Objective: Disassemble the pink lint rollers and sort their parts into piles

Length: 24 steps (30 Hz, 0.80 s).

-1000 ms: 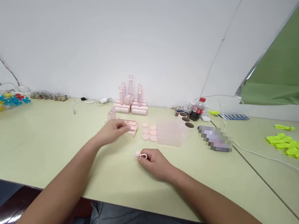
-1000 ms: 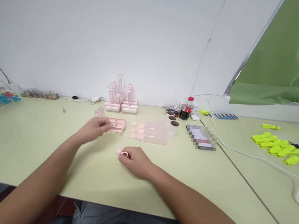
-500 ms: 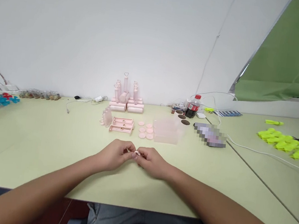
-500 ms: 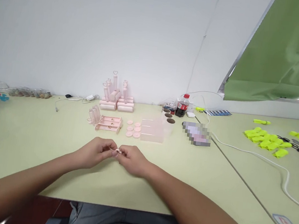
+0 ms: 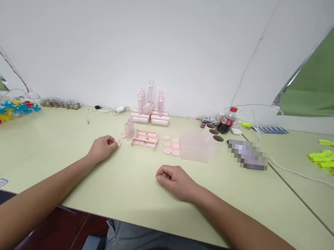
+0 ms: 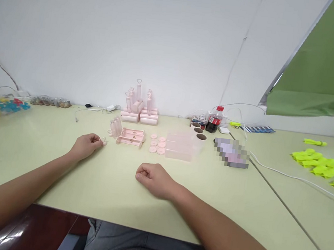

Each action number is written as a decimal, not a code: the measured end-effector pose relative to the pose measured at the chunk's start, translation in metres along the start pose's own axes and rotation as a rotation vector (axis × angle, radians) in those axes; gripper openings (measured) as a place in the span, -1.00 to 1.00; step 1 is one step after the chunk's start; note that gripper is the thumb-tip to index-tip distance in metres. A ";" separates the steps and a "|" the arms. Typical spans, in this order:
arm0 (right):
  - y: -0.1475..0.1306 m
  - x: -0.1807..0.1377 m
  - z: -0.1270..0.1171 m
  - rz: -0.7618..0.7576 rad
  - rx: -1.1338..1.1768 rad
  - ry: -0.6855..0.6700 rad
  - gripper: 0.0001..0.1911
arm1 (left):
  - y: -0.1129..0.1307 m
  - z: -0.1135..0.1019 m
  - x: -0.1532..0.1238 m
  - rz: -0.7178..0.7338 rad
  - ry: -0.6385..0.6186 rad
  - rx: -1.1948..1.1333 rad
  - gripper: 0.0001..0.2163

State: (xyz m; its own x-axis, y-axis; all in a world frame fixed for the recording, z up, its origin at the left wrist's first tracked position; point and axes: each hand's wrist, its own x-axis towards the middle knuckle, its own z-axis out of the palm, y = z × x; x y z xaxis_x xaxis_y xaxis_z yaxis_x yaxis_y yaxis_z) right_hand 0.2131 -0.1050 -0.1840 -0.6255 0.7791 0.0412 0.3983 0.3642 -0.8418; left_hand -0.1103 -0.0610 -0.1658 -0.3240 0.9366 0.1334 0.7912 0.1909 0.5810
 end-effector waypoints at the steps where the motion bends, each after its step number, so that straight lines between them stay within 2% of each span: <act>1: -0.001 0.000 0.000 0.005 0.003 0.000 -0.86 | 0.000 0.003 0.005 0.006 0.012 0.029 -0.80; 9: -0.005 -0.001 -0.002 0.020 0.017 -0.005 -0.86 | 0.005 0.014 0.034 0.003 0.012 0.125 -0.83; 24: 0.000 -0.001 -0.001 -0.003 0.030 -0.006 -0.86 | 0.015 0.018 0.047 0.007 -0.025 0.201 -0.74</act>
State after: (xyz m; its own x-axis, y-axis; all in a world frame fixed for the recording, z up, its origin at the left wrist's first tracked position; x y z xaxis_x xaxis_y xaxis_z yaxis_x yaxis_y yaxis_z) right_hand 0.2139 -0.1051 -0.1834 -0.6306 0.7751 0.0406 0.3761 0.3509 -0.8576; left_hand -0.1043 -0.0088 -0.1655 -0.3070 0.9447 0.1152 0.8817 0.2367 0.4082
